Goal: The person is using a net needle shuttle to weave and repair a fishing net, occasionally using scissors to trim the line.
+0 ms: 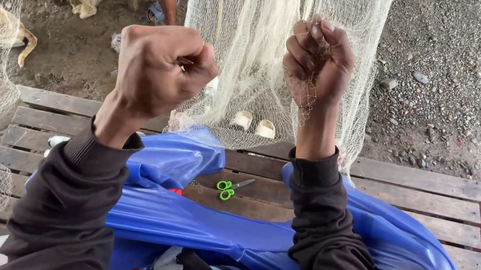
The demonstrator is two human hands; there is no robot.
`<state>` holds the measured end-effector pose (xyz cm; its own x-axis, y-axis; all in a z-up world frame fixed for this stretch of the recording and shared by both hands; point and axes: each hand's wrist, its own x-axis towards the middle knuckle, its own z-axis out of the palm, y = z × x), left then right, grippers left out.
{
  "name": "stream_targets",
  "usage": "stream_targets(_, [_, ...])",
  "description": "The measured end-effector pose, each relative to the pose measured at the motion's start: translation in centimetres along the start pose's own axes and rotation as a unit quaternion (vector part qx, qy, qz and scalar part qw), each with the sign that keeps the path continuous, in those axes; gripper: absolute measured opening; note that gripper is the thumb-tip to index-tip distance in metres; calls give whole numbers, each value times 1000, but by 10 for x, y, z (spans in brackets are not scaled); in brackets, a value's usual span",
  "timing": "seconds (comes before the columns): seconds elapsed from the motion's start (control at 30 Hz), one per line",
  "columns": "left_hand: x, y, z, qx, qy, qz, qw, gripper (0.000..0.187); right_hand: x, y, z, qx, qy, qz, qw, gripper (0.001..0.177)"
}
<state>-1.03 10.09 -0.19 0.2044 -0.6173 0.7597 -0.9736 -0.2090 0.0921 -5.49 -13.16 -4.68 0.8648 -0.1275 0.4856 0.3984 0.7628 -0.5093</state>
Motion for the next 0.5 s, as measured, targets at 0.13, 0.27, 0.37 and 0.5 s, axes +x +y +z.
stream_targets(0.13, [0,0,5,-5,10,-12,1000,32,0,-2,-2,-3,-13,-1,1000,12])
stream_targets(0.27, [-11,7,25,-45,-73,9,996,32,-3,-7,0,-62,7,-14,998,14])
stream_targets(0.37, [-11,15,34,-51,-97,-4,994,13,-1,-3,-9,-78,-29,-13,996,4])
stream_targets(0.5, [-10,19,57,-76,-127,-5,989,8,-4,3,-20,-39,-13,12,999,21])
